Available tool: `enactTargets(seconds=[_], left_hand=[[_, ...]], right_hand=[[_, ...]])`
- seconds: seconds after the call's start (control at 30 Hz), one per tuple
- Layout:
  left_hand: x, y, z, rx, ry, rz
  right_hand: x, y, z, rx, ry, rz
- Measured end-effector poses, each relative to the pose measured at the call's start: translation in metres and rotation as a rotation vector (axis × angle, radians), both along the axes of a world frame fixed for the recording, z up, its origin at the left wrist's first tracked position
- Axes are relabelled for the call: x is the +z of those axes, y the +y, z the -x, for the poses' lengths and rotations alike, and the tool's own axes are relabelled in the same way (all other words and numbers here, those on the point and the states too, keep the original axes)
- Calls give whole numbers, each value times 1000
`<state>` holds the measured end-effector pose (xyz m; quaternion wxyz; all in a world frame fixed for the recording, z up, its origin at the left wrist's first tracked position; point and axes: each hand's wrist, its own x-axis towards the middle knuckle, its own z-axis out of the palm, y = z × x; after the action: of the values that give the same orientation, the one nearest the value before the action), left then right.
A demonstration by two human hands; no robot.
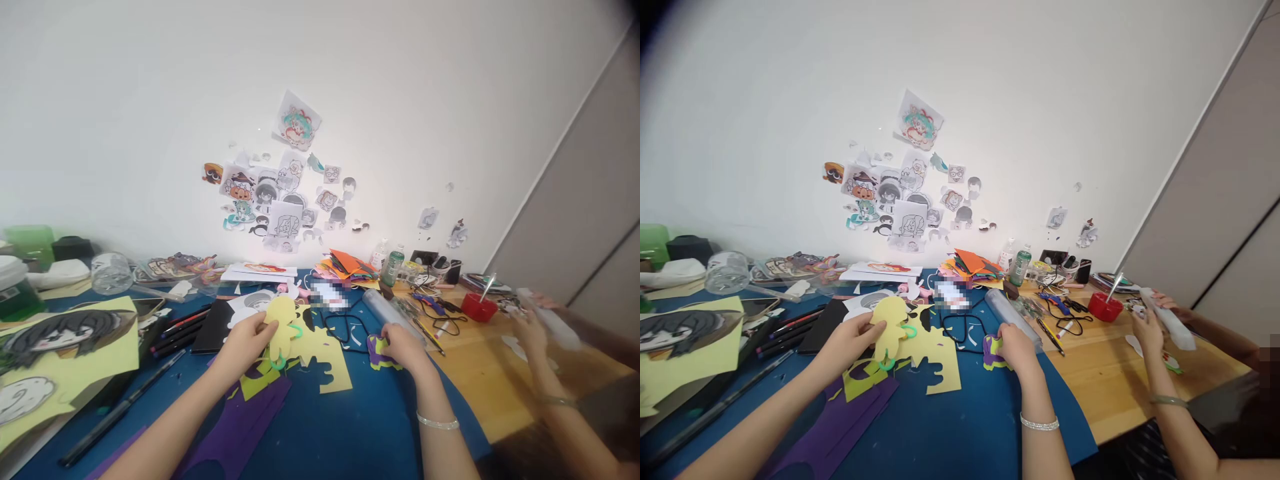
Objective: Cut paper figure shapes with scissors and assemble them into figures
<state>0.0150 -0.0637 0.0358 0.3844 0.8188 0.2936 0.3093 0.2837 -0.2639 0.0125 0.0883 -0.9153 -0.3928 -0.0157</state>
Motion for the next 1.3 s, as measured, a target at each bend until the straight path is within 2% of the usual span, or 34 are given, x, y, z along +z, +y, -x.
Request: enactTargets(seconds=[0.2, 0.33, 0.47, 0.53, 0.6, 0.73, 0.87, 1.17, 1.3], left_hand=[[4, -2, 1, 12, -2, 6], [6, -4, 2, 3, -14, 37], [6, -3, 1, -18, 12, 49], [6, -3, 1, -20, 19, 48], [5, -3, 1, -20, 16, 46], [3, -2, 0, -25, 35, 31], [0, 1, -1, -28, 65, -2], [-3, 3, -1, -47, 29, 1], [-4, 3, -1, -38, 61, -12]], right_hand=[[-4, -12, -5, 51, 161, -132], [8, -25, 5, 162, 379, -266], [17, -31, 29, 297, 561, -218], [12, -30, 38, 312, 517, -182], [3, -27, 42, 265, 385, -169], [-9, -20, 29, 122, 169, -180], [-10, -14, 12, 14, 35, -113], [-5, -15, 8, 102, 17, -97], [-2, -18, 5, 39, -55, -101]])
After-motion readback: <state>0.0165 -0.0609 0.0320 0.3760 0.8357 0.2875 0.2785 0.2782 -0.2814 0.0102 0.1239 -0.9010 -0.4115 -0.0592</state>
